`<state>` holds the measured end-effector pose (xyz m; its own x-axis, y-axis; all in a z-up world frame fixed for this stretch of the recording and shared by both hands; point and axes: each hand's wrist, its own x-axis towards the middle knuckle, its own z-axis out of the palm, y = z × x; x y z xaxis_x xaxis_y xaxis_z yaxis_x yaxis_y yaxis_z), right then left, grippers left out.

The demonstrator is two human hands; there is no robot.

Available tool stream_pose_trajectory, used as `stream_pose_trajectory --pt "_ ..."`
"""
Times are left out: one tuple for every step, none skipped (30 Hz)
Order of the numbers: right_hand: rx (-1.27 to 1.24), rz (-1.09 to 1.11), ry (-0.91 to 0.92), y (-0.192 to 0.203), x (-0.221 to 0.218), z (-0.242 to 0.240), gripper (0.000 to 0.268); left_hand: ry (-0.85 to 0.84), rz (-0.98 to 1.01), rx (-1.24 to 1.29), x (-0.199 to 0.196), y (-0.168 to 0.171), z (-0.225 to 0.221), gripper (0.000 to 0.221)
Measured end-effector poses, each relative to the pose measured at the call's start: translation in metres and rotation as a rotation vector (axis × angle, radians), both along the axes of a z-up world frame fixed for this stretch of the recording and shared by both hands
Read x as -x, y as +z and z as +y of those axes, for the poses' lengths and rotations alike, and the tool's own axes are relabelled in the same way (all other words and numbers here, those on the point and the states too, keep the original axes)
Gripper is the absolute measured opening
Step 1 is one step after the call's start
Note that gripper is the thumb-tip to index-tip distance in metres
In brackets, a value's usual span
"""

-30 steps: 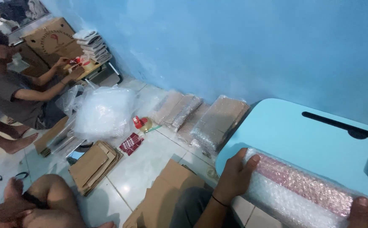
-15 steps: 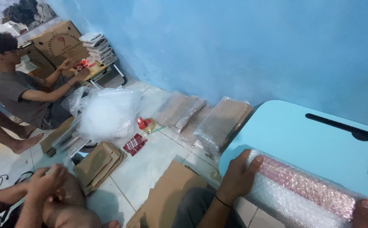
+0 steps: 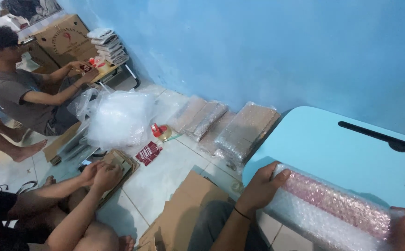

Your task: The person is wrapping rectangular objects in bubble wrap and securing the packaging with adhesive tape using a dispenser.

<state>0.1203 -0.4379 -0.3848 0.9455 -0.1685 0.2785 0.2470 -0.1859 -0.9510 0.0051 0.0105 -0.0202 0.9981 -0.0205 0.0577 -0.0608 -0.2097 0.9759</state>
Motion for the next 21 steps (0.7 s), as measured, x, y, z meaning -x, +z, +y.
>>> stream_pose_trajectory --pt "-0.001 -0.001 0.006 -0.007 0.01 0.026 0.046 -0.064 0.042 -0.011 -0.002 -0.004 0.004 0.03" --pt "0.001 -0.003 0.004 0.007 0.014 0.014 0.046 -0.066 0.039 -0.009 -0.001 -0.004 0.003 0.03" --pt "0.005 -0.014 -0.028 0.02 0.016 0.009 0.042 -0.067 0.022 -0.01 -0.001 -0.004 0.003 0.029" --pt "0.009 -0.024 -0.061 0.031 0.016 0.01 0.038 -0.068 0.004 -0.011 -0.002 -0.005 0.003 0.028" --pt "0.013 -0.034 -0.094 0.051 0.03 0.026 0.035 -0.068 0.004 -0.009 0.0 0.003 0.001 0.028" --pt "0.017 -0.043 -0.127 0.069 0.047 0.051 0.032 -0.071 -0.032 -0.023 0.001 0.01 -0.001 0.032" --pt "0.022 -0.05 -0.16 0.088 0.07 0.081 0.029 -0.075 -0.066 -0.036 0.004 0.017 -0.003 0.044" --pt "0.024 -0.048 -0.16 0.081 0.068 0.08 0.029 -0.075 -0.064 -0.034 0.004 0.015 -0.002 0.044" --pt "0.018 -0.053 -0.146 0.074 0.066 0.08 0.03 -0.055 -0.066 -0.032 0.004 0.013 -0.001 0.044" --pt "0.012 -0.059 -0.132 0.067 0.063 0.08 0.032 -0.035 -0.068 -0.031 0.004 0.01 0.0 0.044" --pt "0.014 -0.057 -0.13 0.063 0.06 0.075 0.032 -0.033 -0.066 -0.028 0.003 0.005 0.001 0.044" --pt "0.005 -0.065 -0.108 0.059 0.057 0.07 0.035 -0.045 -0.021 0.044 0.002 -0.001 0.001 0.04" --pt "-0.005 -0.071 -0.087 0.054 0.055 0.067 0.038 -0.058 0.026 0.114 0.002 -0.007 0.003 0.039" --pt "-0.004 -0.069 -0.085 0.052 0.053 0.062 0.038 -0.056 0.029 0.116 0.003 -0.003 0.003 0.039" --pt "-0.014 -0.075 -0.063 0.049 0.052 0.057 0.04 -0.06 -0.013 0.12 0.005 0.002 0.004 0.033" --pt "-0.024 -0.081 -0.042 0.046 0.051 0.051 0.043 -0.064 -0.054 0.124 0.006 0.006 0.004 0.027" --pt "-0.022 -0.08 -0.04 0.065 0.037 0.044 0.043 -0.062 -0.053 0.127 0.001 -0.005 0.008 0.027" --pt "-0.378 0.26 0.223 0.084 0.022 0.036 0.047 -0.101 -0.074 0.181 -0.005 -0.017 0.013 0.036" --pt "-0.735 0.598 0.484 0.102 0.01 0.028 0.073 -0.144 -0.093 0.237 -0.01 -0.029 0.016 0.046" --pt "-0.734 0.601 0.481 0.145 0.027 0.053 0.073 -0.144 -0.09 0.239 -0.008 -0.026 0.017 0.046" --pt "-0.49 0.545 0.484 0.188 0.051 0.08 0.076 -0.274 -0.049 0.402 -0.006 -0.023 0.018 0.052"
